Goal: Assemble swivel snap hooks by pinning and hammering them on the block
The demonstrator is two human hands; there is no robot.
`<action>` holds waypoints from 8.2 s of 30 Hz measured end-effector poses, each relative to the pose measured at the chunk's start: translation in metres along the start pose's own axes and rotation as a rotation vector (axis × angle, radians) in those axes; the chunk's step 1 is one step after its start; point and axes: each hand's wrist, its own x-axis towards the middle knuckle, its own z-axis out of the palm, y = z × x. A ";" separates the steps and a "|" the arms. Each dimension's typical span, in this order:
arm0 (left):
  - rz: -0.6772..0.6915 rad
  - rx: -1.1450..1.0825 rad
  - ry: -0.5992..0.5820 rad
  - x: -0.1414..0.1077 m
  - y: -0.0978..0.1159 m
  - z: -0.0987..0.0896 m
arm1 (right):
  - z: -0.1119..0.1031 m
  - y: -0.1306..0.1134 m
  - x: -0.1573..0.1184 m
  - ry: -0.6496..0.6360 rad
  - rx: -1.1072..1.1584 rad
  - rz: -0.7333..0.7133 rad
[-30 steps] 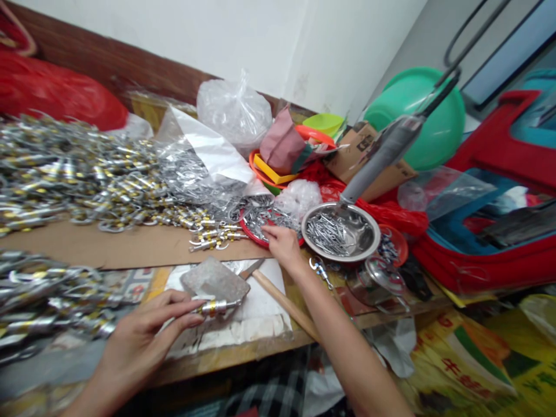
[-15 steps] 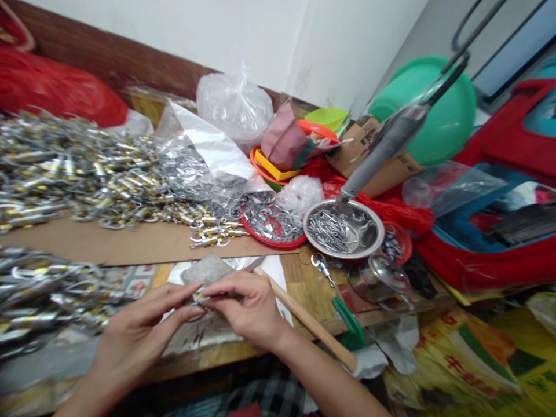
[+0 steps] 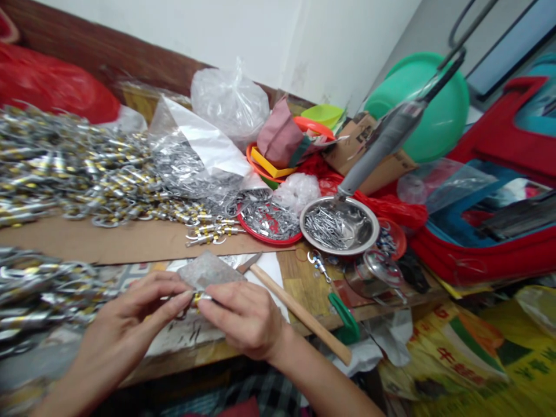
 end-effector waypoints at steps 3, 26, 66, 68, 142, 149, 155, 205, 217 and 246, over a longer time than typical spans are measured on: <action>-0.035 -0.015 -0.063 0.001 0.001 -0.003 | 0.002 0.000 0.001 -0.006 0.016 0.076; -0.487 -0.605 -0.095 0.001 -0.009 0.014 | 0.003 0.170 0.025 -0.484 -0.653 1.041; -0.524 -0.671 -0.089 0.008 -0.014 0.013 | -0.001 0.114 0.033 -0.331 -0.218 0.816; -0.528 -0.683 -0.099 0.008 -0.013 0.013 | 0.003 0.076 0.031 -0.262 -0.103 0.731; -0.526 -0.621 -0.120 0.010 -0.019 0.011 | -0.061 -0.024 -0.014 -0.293 -0.160 0.405; -0.530 -0.608 -0.111 0.011 -0.018 0.011 | -0.050 -0.029 -0.029 -0.345 -0.135 0.518; -0.515 -0.564 -0.072 0.007 -0.013 0.010 | -0.052 -0.009 -0.068 -0.174 -0.085 0.820; -0.119 -0.181 -0.045 -0.001 -0.003 0.007 | -0.007 -0.002 -0.009 -0.105 0.045 0.098; 0.352 0.254 -0.037 -0.007 -0.008 0.001 | -0.014 0.002 -0.003 -0.155 -0.015 -0.044; 0.003 -0.124 -0.189 -0.003 0.002 0.000 | -0.012 -0.008 -0.005 -0.078 -0.043 -0.119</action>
